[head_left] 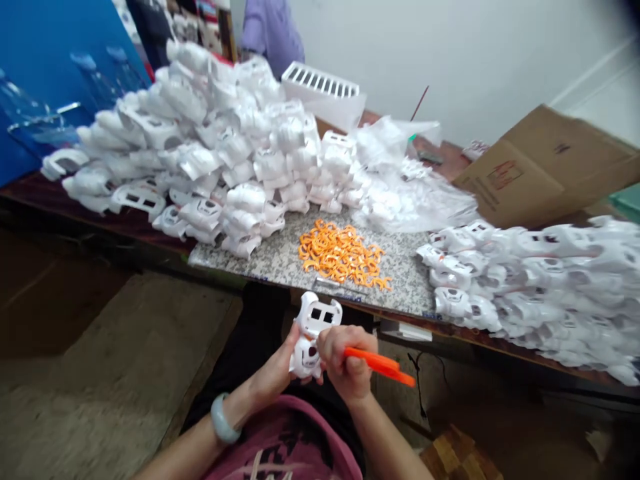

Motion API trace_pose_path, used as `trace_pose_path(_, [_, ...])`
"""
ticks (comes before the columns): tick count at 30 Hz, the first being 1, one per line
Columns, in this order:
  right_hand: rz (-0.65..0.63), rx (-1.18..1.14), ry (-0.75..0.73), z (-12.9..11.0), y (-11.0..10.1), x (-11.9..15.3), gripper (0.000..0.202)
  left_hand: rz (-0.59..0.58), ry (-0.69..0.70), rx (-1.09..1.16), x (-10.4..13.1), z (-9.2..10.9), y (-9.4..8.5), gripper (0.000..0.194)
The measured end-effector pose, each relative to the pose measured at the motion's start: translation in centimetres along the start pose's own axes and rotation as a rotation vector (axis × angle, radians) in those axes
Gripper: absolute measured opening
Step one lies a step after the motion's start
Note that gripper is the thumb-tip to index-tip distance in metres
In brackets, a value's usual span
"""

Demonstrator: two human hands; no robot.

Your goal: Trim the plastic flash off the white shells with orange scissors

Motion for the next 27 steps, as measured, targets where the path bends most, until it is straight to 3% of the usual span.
trace_pose_path(4, [0.108,0.091,0.045,-1.1,-1.8,-1.3,0.038,0.05,0.007,0.086,-0.5,1.1,-0.6,0.07])
trace_pose_path(8, [0.257,0.472,0.281,-1.6,-4.2,-2.0,0.031,0.145,0.112,0.184,-0.6,4.0,-1.6,0.069])
trace_pose_path(13, [0.045,0.724,0.512,2.0,-2.9,-1.4,0.022,0.23,0.214,0.333,-0.8,5.6,-2.0,0.06])
trace_pose_path(17, [0.054,0.762,0.518,3.4,-2.5,-0.4,0.03,0.272,0.208,0.389,-1.0,5.0,-1.7,0.059])
trace_pose_path(21, [0.053,0.693,0.504,3.1,-2.8,-0.2,0.035,0.283,0.213,0.322,-1.2,4.8,-1.8,0.06])
trace_pose_path(24, [0.099,0.685,0.448,1.0,-4.5,-1.7,0.033,0.191,0.161,0.224,-1.4,4.7,-1.5,0.07])
trace_pose_path(27, [0.234,0.8,0.344,-2.8,-8.1,-5.2,0.033,0.08,0.101,0.133,-1.2,4.5,-1.3,0.078])
Point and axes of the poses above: each hand's wrist, its own x-axis away from the middle knuckle, its own y-axis out of the palm, z = x × y, the point moved 9 cm from there along -x, towards the middle knuckle, and after that the axes turned 15 degrees about y, right-handed, at the moved point
